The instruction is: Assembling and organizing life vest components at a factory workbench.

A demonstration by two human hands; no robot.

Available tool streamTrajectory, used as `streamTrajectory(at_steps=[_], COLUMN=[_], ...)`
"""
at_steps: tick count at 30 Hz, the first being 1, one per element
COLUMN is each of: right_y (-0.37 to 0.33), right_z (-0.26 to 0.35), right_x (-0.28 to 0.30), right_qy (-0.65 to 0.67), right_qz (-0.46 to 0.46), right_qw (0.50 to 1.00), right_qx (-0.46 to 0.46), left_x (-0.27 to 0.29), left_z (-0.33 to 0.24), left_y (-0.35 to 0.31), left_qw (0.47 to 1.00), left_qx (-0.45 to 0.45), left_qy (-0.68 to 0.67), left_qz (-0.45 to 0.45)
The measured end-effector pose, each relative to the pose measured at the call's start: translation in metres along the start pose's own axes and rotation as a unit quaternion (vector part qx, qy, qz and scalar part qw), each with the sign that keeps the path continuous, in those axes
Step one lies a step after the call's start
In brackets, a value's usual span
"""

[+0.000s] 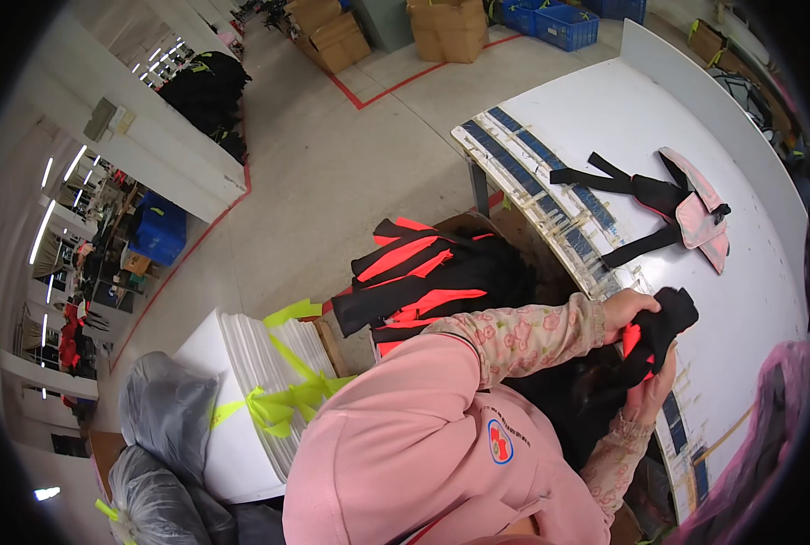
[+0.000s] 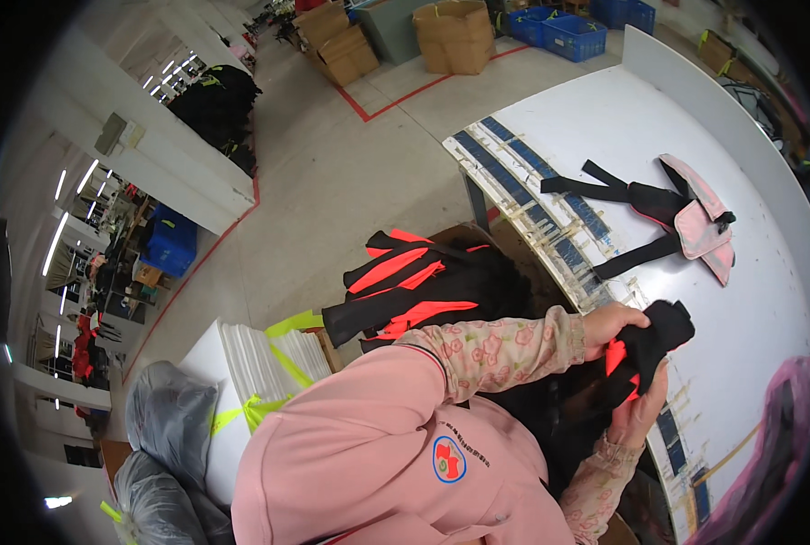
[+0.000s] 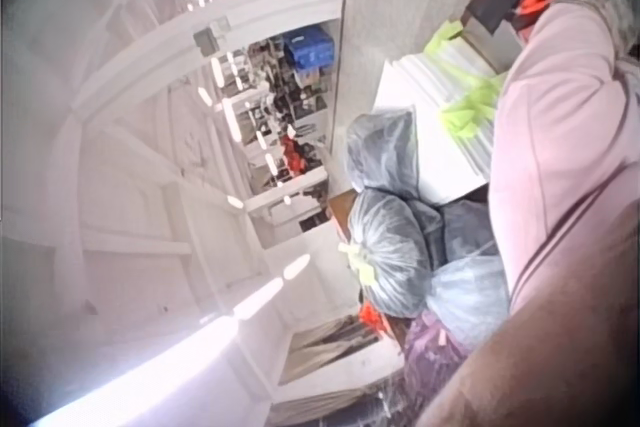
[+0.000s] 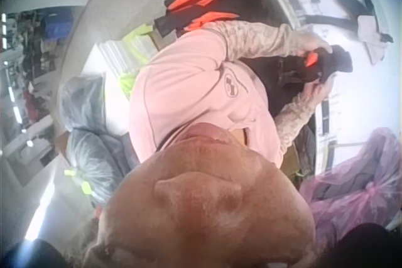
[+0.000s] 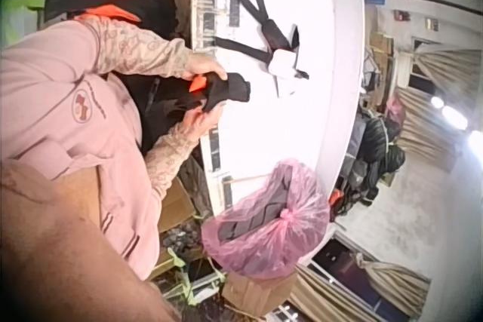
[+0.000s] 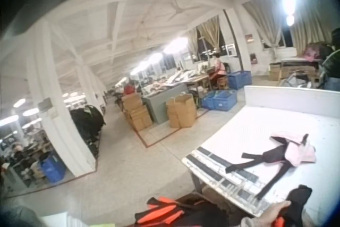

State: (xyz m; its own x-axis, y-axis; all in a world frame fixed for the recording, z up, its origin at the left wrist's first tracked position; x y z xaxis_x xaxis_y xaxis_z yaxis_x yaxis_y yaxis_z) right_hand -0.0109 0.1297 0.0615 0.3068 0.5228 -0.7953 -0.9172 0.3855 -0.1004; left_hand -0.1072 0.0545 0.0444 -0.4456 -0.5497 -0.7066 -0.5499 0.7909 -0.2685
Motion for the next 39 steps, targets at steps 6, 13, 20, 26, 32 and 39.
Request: streamTrajectory(at_steps=[6,13,20,26,32,39], right_y=[0.001,-0.001,0.0,-0.003,-0.022,-0.03], right_z=[0.014,0.023,0.023,0.012,-0.016,-0.011], right_x=[-0.015,0.018,0.007,-0.024,-0.022,-0.024], right_qy=[-0.098,-0.316,-0.239,-0.144,-0.143,-0.175], right_qz=[-0.017,-0.076,-0.045,-0.056,-0.017,0.024], right_qw=[0.994,0.928,0.963,0.988,0.979,0.974], right_qx=[0.048,0.183,0.117,0.021,-0.144,-0.14], left_x=[-0.014,0.0,-0.038,-0.027,-0.012,-0.011], left_z=[-0.025,-0.004,-0.006,-0.055,-0.059,-0.057], left_y=[-0.019,0.0,-0.038,-0.029,-0.03,-0.045], left_qw=[0.993,0.953,0.982,0.952,0.893,0.834], left_qx=[-0.111,-0.082,-0.06,-0.211,-0.256,-0.351], left_qy=[0.025,0.282,0.08,0.21,0.371,0.426], left_qz=[-0.027,0.07,0.159,0.072,-0.002,-0.022])
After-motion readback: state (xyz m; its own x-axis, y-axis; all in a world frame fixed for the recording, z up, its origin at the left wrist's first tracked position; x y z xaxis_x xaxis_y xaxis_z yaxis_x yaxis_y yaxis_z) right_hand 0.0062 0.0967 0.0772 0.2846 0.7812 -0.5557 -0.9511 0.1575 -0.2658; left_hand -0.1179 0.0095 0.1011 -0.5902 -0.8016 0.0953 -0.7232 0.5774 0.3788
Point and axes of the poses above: each hand's wrist, its own y-axis towards the middle knuckle, its own x-axis out of the back of the hand, z = x × y, the point moved 6 cm from there along y, towards the middle knuckle, and after that the axes turned 11 degrees about y, right-handed, at the moved point
